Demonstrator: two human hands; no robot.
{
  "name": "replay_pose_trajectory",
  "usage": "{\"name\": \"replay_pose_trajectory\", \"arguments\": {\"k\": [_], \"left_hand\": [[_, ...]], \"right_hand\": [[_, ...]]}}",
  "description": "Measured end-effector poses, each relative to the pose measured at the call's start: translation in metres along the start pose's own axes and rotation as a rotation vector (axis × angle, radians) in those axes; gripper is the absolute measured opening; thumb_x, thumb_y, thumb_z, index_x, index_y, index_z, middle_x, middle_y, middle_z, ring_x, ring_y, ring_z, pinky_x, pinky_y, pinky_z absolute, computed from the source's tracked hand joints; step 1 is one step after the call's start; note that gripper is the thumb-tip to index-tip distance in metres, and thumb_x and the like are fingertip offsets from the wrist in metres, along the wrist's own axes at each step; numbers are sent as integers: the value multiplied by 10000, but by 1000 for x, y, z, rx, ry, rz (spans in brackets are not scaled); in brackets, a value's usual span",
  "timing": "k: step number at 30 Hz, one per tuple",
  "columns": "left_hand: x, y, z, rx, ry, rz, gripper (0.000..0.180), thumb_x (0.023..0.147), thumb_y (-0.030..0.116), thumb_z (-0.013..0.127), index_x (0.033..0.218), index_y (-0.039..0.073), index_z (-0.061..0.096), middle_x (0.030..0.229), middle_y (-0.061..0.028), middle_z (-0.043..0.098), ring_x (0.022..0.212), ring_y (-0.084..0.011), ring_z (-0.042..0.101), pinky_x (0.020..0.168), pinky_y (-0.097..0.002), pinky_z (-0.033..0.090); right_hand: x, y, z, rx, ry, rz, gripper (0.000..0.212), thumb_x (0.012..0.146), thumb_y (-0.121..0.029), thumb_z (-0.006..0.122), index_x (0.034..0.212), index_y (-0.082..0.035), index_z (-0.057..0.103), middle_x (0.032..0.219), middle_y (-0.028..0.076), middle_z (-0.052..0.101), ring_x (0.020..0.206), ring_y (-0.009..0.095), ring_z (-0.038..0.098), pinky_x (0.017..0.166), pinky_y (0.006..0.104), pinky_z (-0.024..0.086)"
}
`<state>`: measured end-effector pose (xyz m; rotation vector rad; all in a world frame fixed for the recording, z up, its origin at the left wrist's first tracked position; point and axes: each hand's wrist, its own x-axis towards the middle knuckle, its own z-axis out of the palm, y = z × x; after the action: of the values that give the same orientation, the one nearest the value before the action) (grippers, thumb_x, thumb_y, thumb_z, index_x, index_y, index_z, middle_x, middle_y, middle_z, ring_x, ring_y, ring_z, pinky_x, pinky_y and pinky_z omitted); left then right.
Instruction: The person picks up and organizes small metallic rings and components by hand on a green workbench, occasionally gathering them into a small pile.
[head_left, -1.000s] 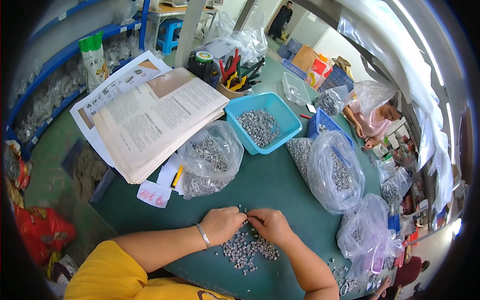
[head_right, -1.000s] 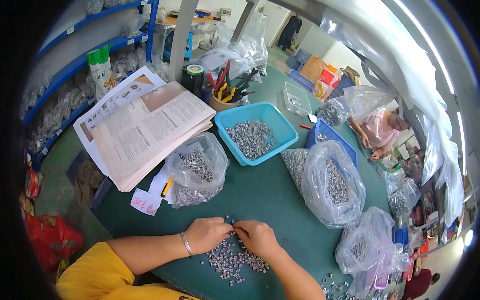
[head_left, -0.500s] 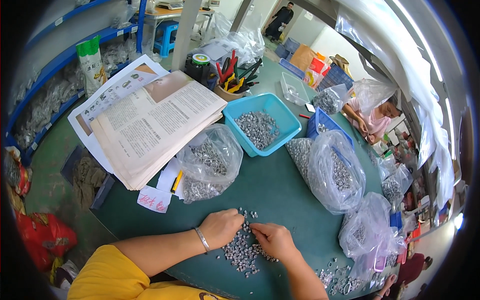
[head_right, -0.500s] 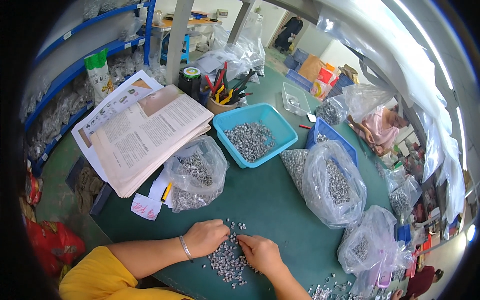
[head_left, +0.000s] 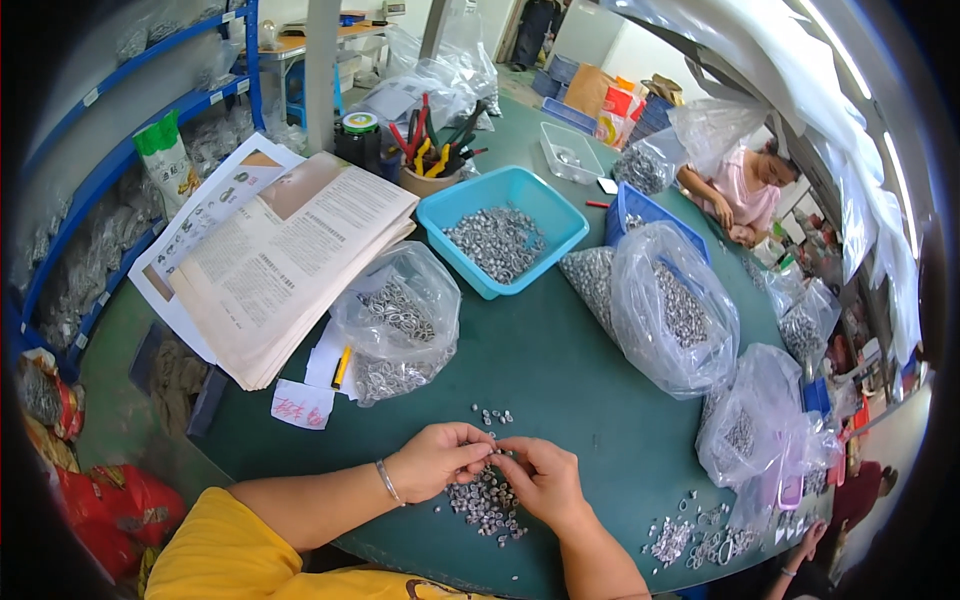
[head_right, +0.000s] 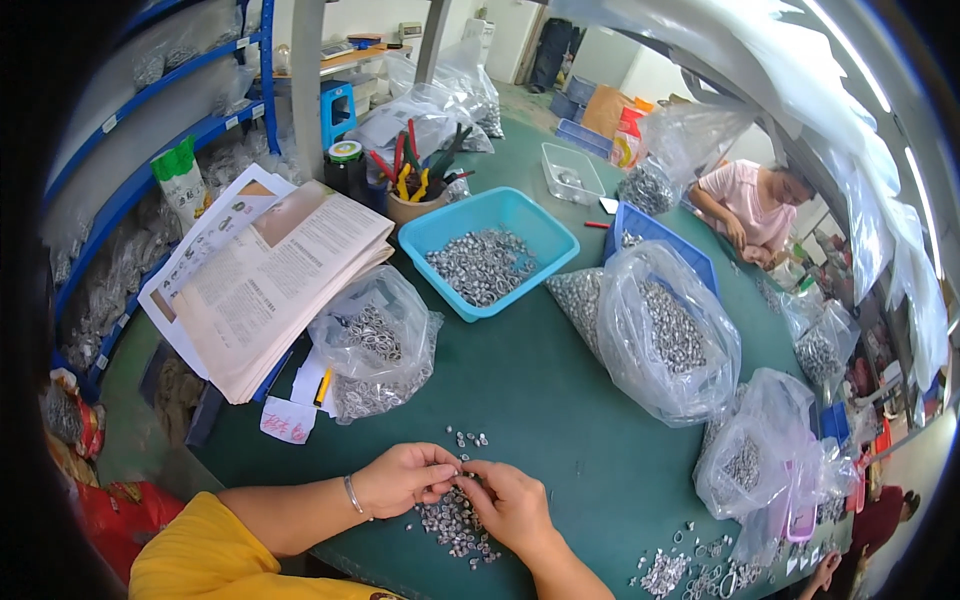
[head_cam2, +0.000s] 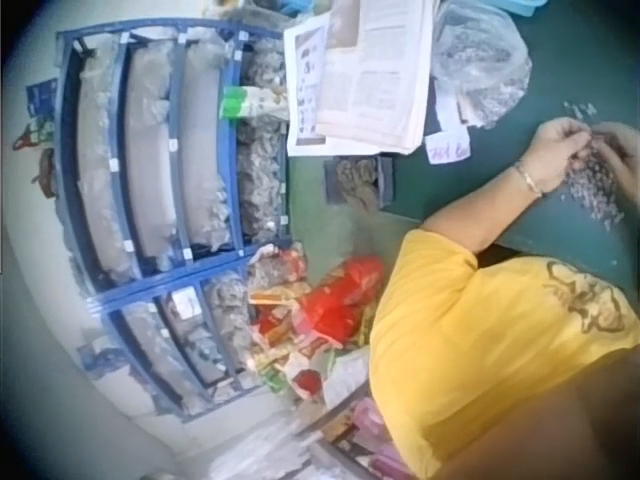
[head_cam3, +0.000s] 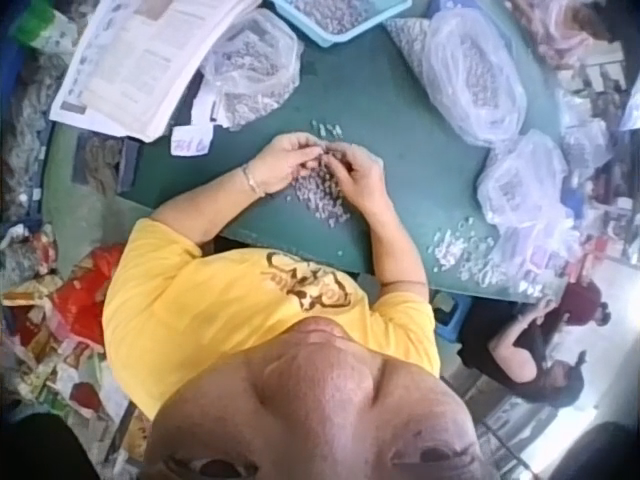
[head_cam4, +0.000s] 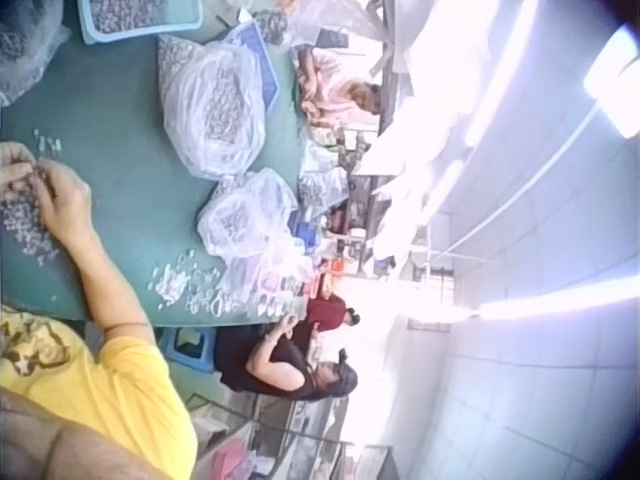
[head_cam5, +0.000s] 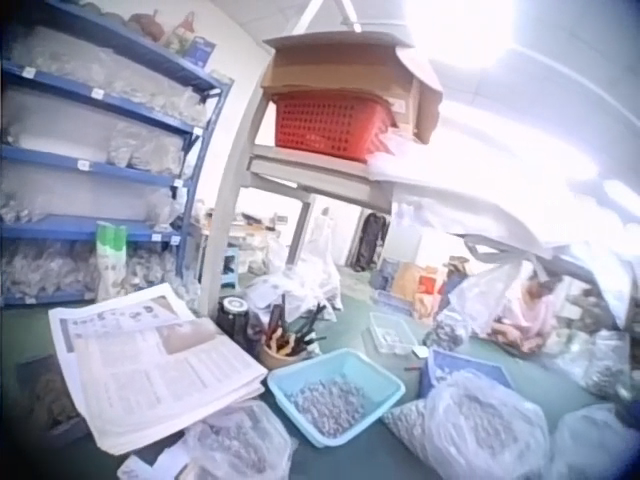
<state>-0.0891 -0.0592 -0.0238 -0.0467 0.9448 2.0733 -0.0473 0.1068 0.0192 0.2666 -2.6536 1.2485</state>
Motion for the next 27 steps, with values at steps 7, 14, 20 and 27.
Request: {"name": "replay_pose_trajectory", "arguments": {"k": [7,14,20,27], "left_hand": [[-1,8,-4,-106,-30,-17,135,893,60,533,990,-30,554,891,-82,577,625,-66,452,502,-180,365],[1,12,-6,-179,-17,12,137,885,50,523,995,-22,564,926,-83,583,630,-72,453,494,-176,357],[1,15,-9,-208,-63,1,104,892,94,546,951,10,563,906,-71,580,602,-49,441,466,-163,344],[1,20,-2,-209,-23,-4,73,897,64,515,934,18,557,902,-64,569,607,-44,416,464,-151,330]], "right_hand": [[3,13,-3,-198,10,-8,108,784,-153,643,869,-89,663,675,101,608,605,272,601,540,355,481],[2,27,-3,-111,-25,36,118,771,-115,634,865,-49,662,795,157,644,717,309,632,644,364,509],[8,22,-6,52,78,170,103,776,-47,640,865,2,653,700,133,627,560,180,591,538,270,466],[12,29,-13,117,-2,302,112,782,-46,636,877,12,652,687,119,622,550,145,566,534,259,455]]}}
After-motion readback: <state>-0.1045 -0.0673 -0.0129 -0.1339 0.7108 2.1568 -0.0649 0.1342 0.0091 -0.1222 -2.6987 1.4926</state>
